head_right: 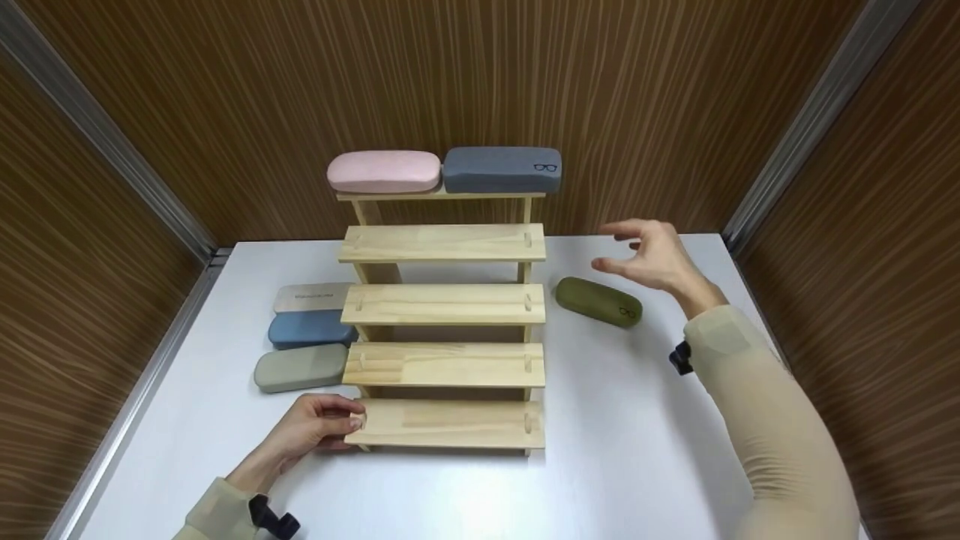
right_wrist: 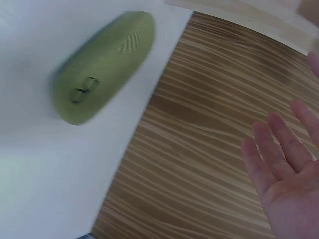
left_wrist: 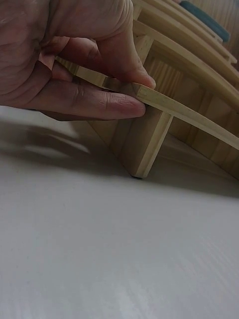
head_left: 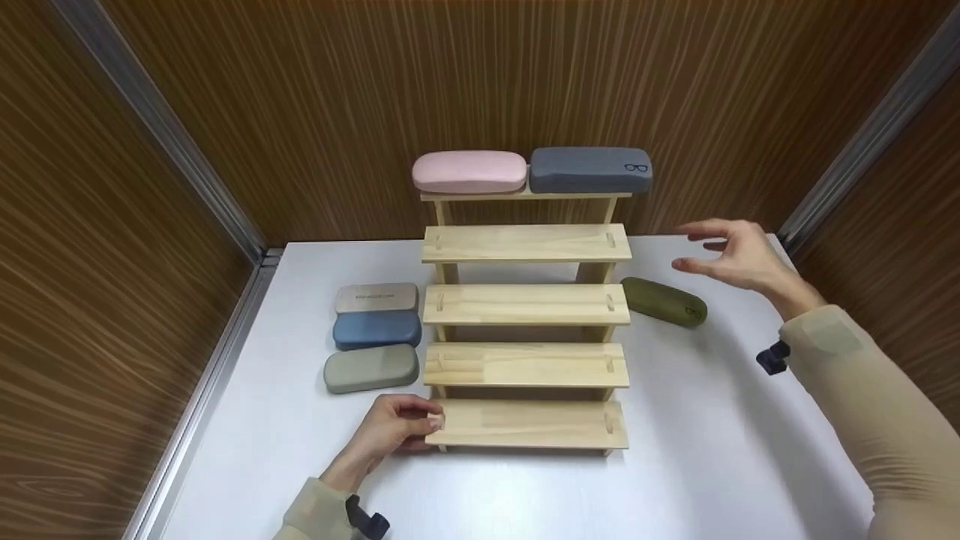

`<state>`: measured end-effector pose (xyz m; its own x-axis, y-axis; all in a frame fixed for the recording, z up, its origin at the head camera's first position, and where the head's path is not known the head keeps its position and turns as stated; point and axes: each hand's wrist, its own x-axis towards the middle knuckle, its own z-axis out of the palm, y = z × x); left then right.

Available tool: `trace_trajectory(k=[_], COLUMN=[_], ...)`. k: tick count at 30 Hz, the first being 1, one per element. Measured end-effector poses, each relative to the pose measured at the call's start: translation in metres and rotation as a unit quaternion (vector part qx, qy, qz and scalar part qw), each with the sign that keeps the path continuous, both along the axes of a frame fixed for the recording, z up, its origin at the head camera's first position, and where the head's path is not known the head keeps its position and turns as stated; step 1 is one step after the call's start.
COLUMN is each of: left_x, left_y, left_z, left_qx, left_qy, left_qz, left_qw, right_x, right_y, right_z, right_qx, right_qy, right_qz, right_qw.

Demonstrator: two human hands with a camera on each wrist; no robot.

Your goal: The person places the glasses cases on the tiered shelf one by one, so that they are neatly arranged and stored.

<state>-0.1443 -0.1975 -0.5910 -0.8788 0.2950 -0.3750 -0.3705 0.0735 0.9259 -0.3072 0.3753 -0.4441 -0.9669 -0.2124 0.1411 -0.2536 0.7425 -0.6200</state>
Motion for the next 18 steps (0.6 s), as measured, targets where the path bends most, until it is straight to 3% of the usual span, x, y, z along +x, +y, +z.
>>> trace_trajectory(k=[18], left_x=[-0.002], left_y=[-0.001], left_z=[-0.001], left_qx=[-0.006], left_qy=[0.002], left_qz=[-0.006], left_qw=[1.0], right_x=[0.012], right_y=[0.017], right_z=[-0.077], right_qx=[-0.022], right_qy=[-0.057], right_qz=[-0.022], right_qw=[0.9979])
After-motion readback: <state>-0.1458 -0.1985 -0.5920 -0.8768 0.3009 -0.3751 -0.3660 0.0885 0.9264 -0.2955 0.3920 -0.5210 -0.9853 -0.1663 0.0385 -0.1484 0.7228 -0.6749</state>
